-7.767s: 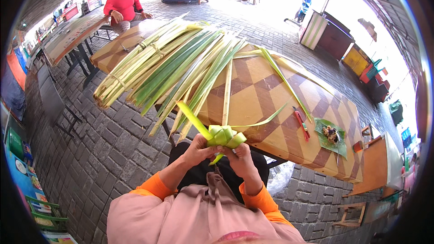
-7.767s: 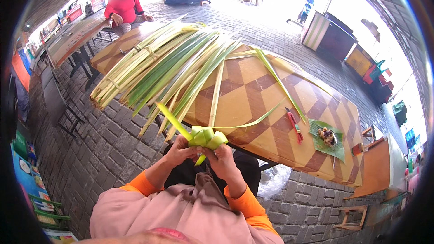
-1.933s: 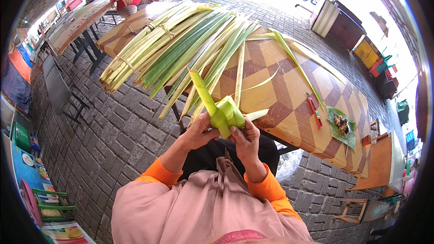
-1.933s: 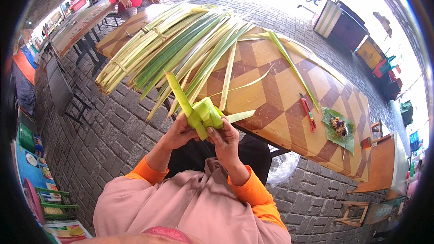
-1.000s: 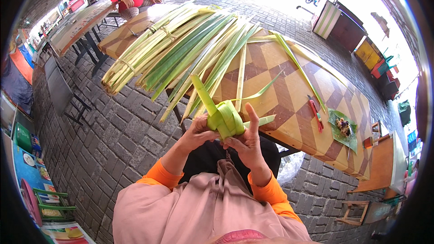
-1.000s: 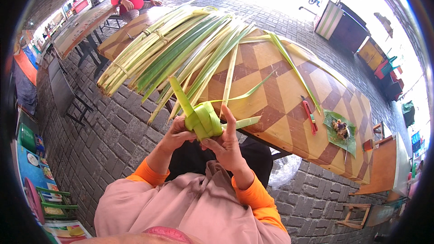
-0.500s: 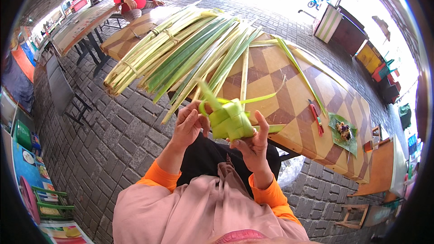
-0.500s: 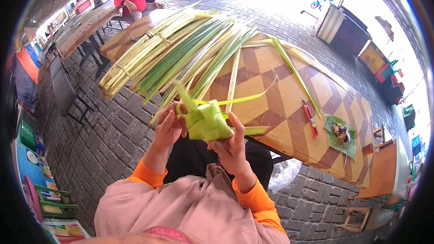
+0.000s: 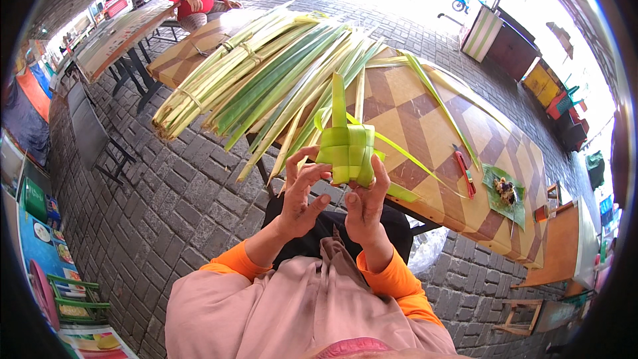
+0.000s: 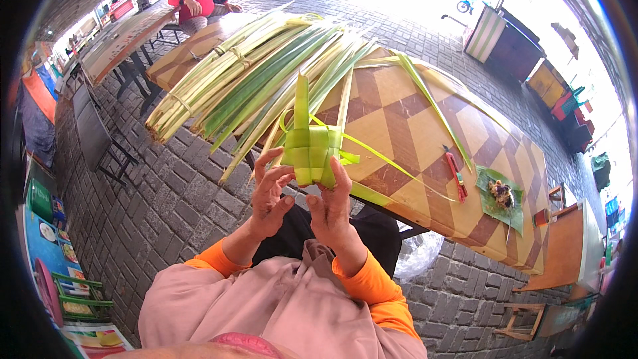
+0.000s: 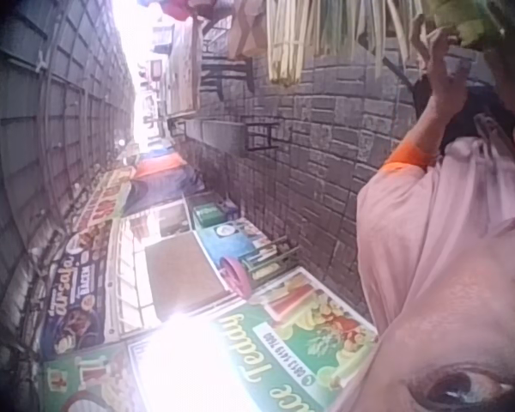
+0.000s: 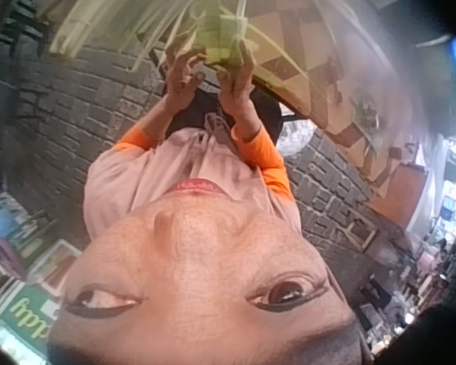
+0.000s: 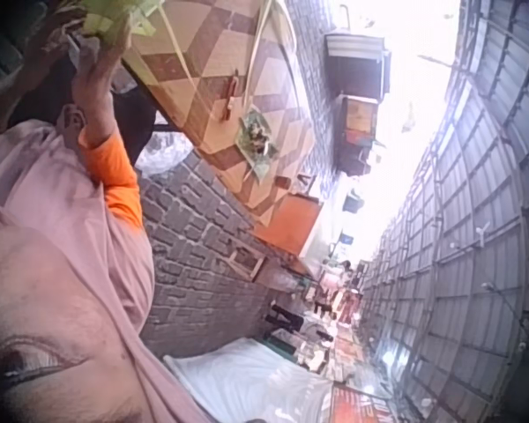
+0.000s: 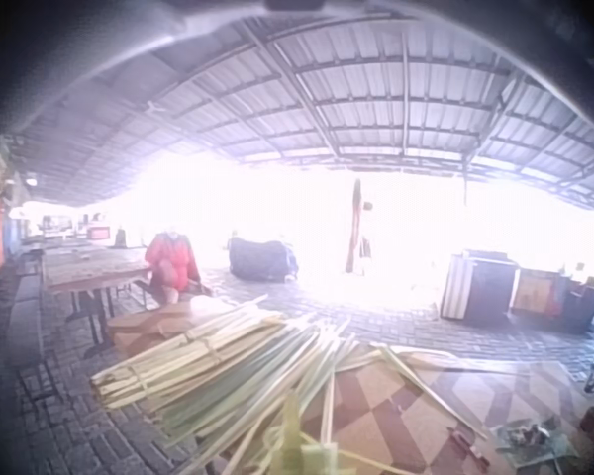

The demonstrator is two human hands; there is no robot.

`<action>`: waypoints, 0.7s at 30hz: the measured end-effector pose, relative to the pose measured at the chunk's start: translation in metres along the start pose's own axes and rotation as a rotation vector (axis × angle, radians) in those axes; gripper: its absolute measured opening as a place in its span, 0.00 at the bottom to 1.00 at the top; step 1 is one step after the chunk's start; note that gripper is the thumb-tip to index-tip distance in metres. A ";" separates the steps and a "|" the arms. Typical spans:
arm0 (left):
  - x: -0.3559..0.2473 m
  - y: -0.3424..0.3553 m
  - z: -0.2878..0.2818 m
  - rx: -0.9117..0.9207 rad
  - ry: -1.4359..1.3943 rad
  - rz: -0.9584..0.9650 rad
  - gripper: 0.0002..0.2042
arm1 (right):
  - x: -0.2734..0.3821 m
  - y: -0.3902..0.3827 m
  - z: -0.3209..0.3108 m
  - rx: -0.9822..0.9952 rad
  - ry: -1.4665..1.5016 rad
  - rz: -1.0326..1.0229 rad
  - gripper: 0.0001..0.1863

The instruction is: The person weaves long green leaves into a small, structured packet by hand. They fold and interlace the leaf strips to form a compact shape, then place the finished item into a plastic bag on the table.

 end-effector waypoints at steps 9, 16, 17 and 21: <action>0.025 -0.011 0.020 0.113 -0.275 -0.232 0.23 | -0.012 -0.016 0.008 0.102 0.002 -0.018 0.31; 0.049 0.001 -0.007 -0.057 -0.489 -0.400 0.12 | -0.008 -0.006 0.020 0.285 -0.177 0.371 0.34; 0.050 0.004 -0.019 -0.094 -0.423 -0.335 0.12 | 0.002 -0.004 0.020 0.345 -0.252 0.396 0.33; 0.054 0.006 -0.041 -0.032 -0.469 -0.327 0.12 | 0.053 0.019 0.001 0.469 -0.368 0.369 0.18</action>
Point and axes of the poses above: each hand's wrist, its own y-axis towards the middle knuckle, its own z-axis out of the palm, x = y × z, the point moved 7 cm from there along y, towards the middle knuckle, and after that the axes turned 8 degrees about -z, right-handed, at the moved point
